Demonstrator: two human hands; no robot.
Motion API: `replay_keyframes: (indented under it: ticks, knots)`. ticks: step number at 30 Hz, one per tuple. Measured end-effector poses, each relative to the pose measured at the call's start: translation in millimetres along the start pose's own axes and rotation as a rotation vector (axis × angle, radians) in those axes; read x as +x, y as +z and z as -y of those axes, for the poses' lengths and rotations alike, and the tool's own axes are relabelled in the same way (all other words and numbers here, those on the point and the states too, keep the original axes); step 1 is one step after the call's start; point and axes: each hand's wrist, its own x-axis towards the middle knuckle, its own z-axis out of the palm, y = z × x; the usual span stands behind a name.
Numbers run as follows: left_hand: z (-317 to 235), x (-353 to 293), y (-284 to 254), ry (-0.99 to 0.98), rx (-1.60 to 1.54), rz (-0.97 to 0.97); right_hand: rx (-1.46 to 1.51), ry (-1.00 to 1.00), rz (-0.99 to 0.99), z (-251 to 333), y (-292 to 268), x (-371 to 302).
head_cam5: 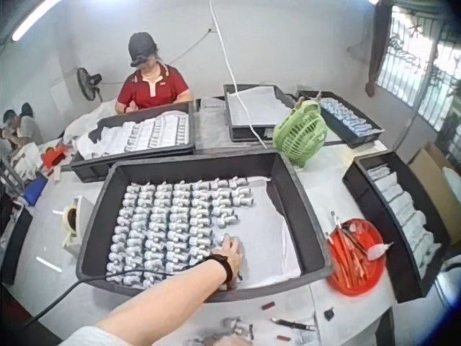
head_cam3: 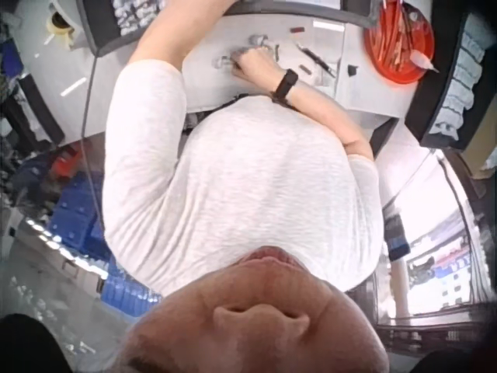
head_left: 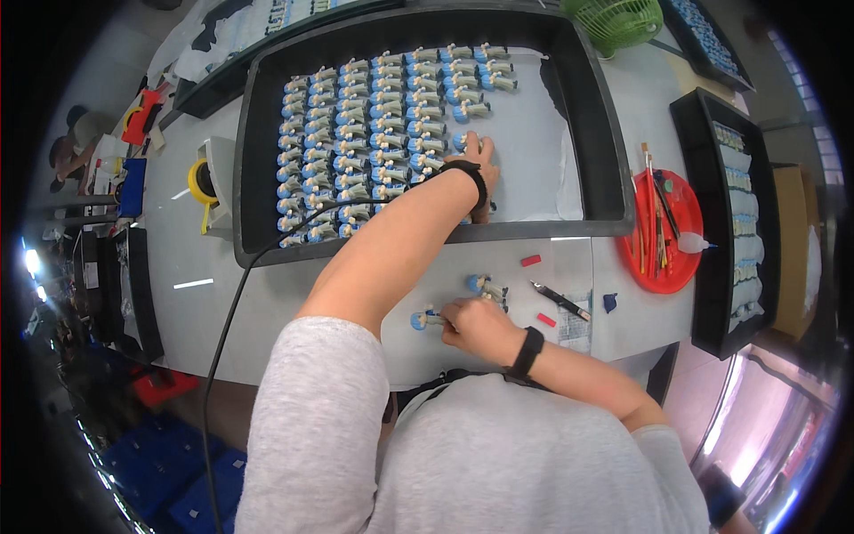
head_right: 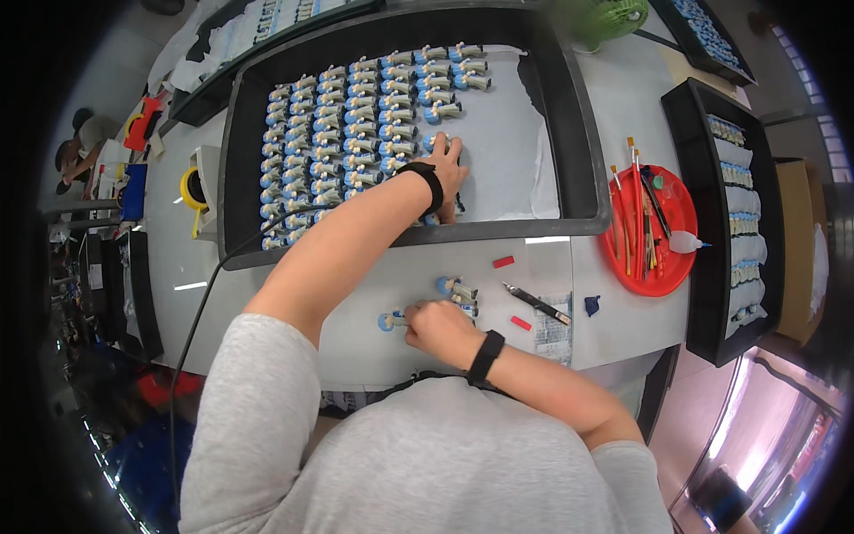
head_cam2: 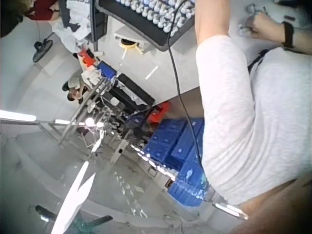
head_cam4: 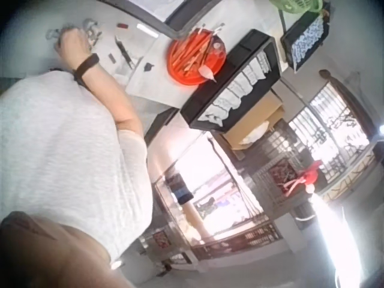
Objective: The worker is assembling small plastic figurines by attaching heads to bodies and arranging them in a tray.
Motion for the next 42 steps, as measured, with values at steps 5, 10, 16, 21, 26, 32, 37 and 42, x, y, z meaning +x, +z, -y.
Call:
replay_keyframes:
  ticks: [5, 10, 16, 21, 26, 32, 37, 42]
  knots:
    - [-2.8, -11.9, -5.8, -0.015, -0.088, -0.037, -0.407, -0.044, -0.108, -16.8, 29.8, 2.5]
    - [8.4, -30.1, -19.4, 0.033, -0.194, -0.104, 0.070, -0.083, -0.226, 31.8, -77.9, 1.9]
    - [33.5, -122.3, -62.0, 0.209, -0.526, -0.804, -0.071, -0.035, -0.494, 21.6, -201.8, 57.2]
    - [6.1, -240.8, -58.9, 0.302, -0.680, -0.627, -0.458, -0.014, -0.395, -103.4, -239.0, 153.3]
    - [-10.3, -271.8, 44.6, 0.051, -0.724, -0.304, -0.665, 0.133, -0.200, -156.1, -218.6, 227.1]
    - [-25.8, -245.6, 120.2, -0.136, -0.416, -0.050, -0.765, 0.329, -0.037, -168.4, -215.9, 252.3]
    - [-41.6, -220.1, 137.9, -0.152, -0.364, -0.145, -0.632, 0.124, -0.111, -193.5, -215.0, 258.1]
    - [-47.3, -202.9, 141.1, -0.181, -0.289, -0.346, -0.586, 0.100, -0.175, -204.9, -208.5, 257.1]
